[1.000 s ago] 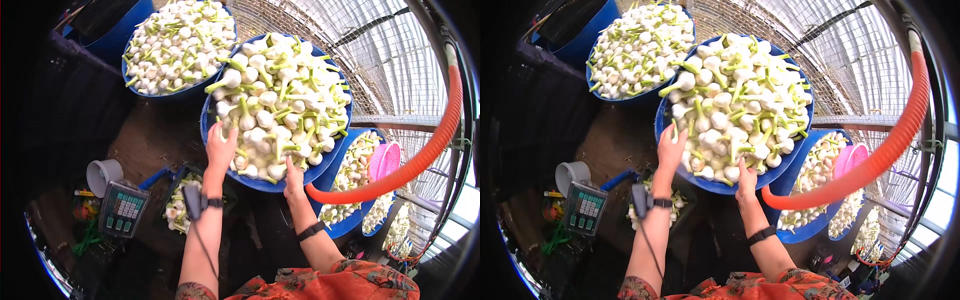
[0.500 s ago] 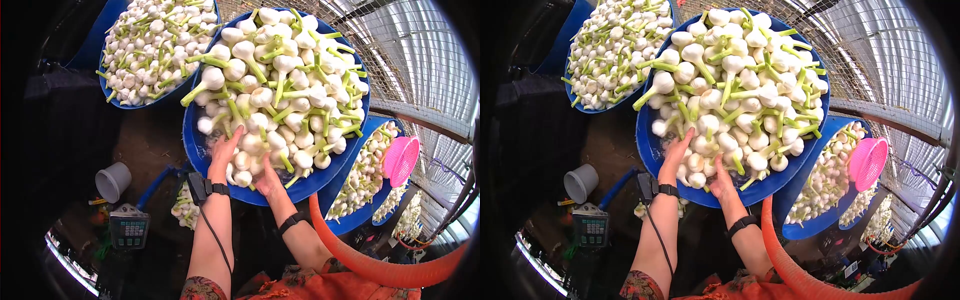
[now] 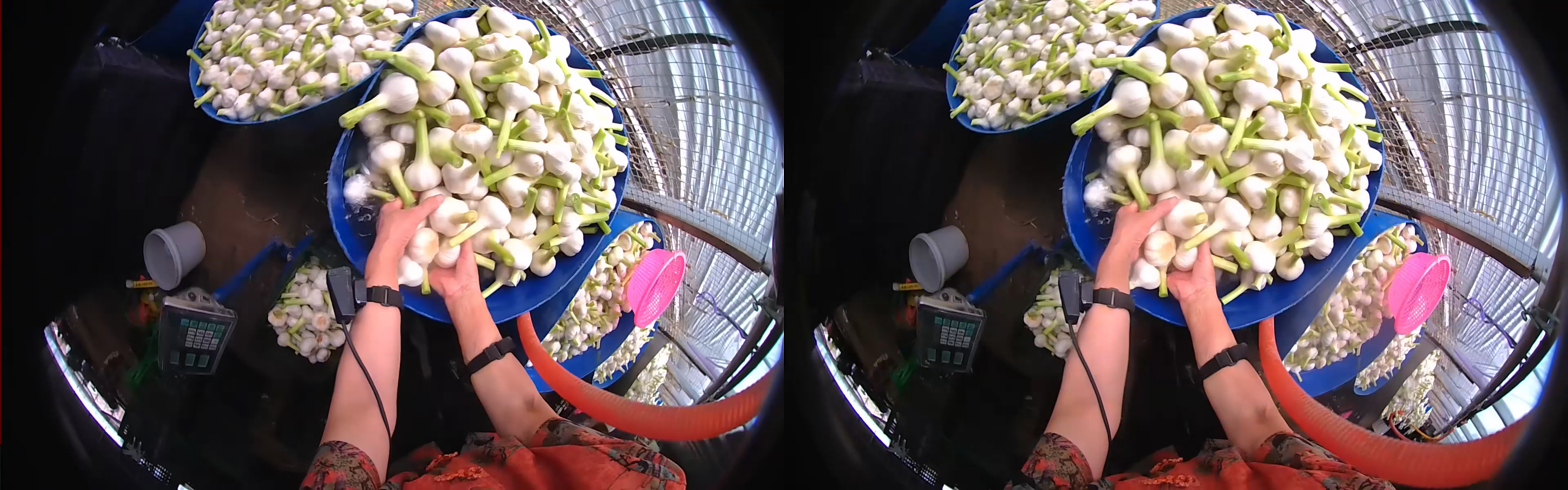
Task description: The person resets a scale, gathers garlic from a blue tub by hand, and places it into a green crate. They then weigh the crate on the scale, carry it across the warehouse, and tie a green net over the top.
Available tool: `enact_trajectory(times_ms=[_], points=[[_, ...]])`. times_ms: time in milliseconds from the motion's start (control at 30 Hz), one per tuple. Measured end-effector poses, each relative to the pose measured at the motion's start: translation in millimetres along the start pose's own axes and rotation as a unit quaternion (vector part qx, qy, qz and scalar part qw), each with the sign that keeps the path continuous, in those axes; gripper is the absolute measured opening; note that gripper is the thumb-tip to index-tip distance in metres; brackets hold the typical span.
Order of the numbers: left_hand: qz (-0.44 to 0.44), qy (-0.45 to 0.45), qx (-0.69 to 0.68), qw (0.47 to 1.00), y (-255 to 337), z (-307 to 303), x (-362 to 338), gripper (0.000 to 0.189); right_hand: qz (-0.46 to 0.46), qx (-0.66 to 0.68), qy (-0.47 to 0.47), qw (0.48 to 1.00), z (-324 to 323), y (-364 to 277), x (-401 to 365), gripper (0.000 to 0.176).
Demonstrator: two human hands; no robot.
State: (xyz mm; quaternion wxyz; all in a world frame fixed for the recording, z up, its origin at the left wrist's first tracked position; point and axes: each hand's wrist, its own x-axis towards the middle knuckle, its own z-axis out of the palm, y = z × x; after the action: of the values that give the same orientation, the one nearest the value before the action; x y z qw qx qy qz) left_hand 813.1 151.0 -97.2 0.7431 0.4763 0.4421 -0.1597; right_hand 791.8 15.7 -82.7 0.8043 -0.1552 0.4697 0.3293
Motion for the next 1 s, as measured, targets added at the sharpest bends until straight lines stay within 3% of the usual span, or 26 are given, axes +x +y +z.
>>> enact_trajectory(times_ms=[100, 167, 233, 400, 533, 567, 633, 700, 733, 767, 800, 867, 900, 967, 1000], points=[[0.073, 0.019, 0.060, 0.995, 20, 10, -30, 0.053, -0.085, -0.018, 0.049, 0.995, 18, 7, -23, 0.056], [0.217, 0.059, 0.119, 0.967, 11, 18, -32, 0.057, -0.081, -0.034, -0.008, 0.996, 23, 5, -41, 0.055], [0.217, 0.051, 0.120, 0.967, 23, 24, -51, 0.056, -0.114, -0.050, 0.019, 0.992, 28, 6, -62, 0.056], [0.291, 0.019, 0.049, 0.955, 41, 37, -117, 0.049, -0.187, -0.092, -0.083, 0.975, 33, 6, -117, 0.059], [0.361, 0.052, 0.005, 0.931, 31, 2, -181, 0.047, -0.156, -0.186, -0.184, 0.953, 17, 30, -162, 0.061], [0.381, 0.068, -0.014, 0.922, 21, -13, -196, 0.046, -0.171, -0.203, -0.143, 0.953, 13, 46, -171, 0.063], [0.347, 0.109, 0.027, 0.931, 8, -56, -239, 0.048, -0.144, -0.232, -0.154, 0.950, 2, 88, -183, 0.061], [0.260, 0.119, -0.092, 0.954, -20, -94, -266, 0.052, -0.094, -0.251, -0.126, 0.955, -12, 133, -183, 0.057], [0.253, 0.177, -0.051, 0.950, -50, -119, -262, 0.050, -0.067, -0.272, -0.143, 0.949, -15, 158, -182, 0.051], [0.203, 0.134, -0.182, 0.953, -65, -140, -269, 0.042, -0.027, -0.253, -0.130, 0.958, -35, 177, -165, 0.048], [0.206, 0.147, -0.217, 0.943, -95, -166, -261, 0.043, 0.006, -0.240, -0.111, 0.965, -49, 197, -150, 0.046], [0.196, 0.169, -0.248, 0.934, -120, -202, -263, 0.043, 0.041, -0.267, -0.104, 0.957, -89, 235, -105, 0.058], [0.165, 0.231, -0.244, 0.927, -145, -222, -252, 0.049, 0.057, -0.268, -0.093, 0.957, -93, 246, -95, 0.060], [0.010, 0.309, -0.052, 0.950, -187, -268, -227, 0.054, 0.107, -0.488, 0.070, 0.864, -78, 245, -86, 0.069], [-0.052, 0.383, 0.113, 0.915, -172, -258, -220, 0.050, 0.127, -0.530, 0.068, 0.836, -64, 236, -94, 0.065]])
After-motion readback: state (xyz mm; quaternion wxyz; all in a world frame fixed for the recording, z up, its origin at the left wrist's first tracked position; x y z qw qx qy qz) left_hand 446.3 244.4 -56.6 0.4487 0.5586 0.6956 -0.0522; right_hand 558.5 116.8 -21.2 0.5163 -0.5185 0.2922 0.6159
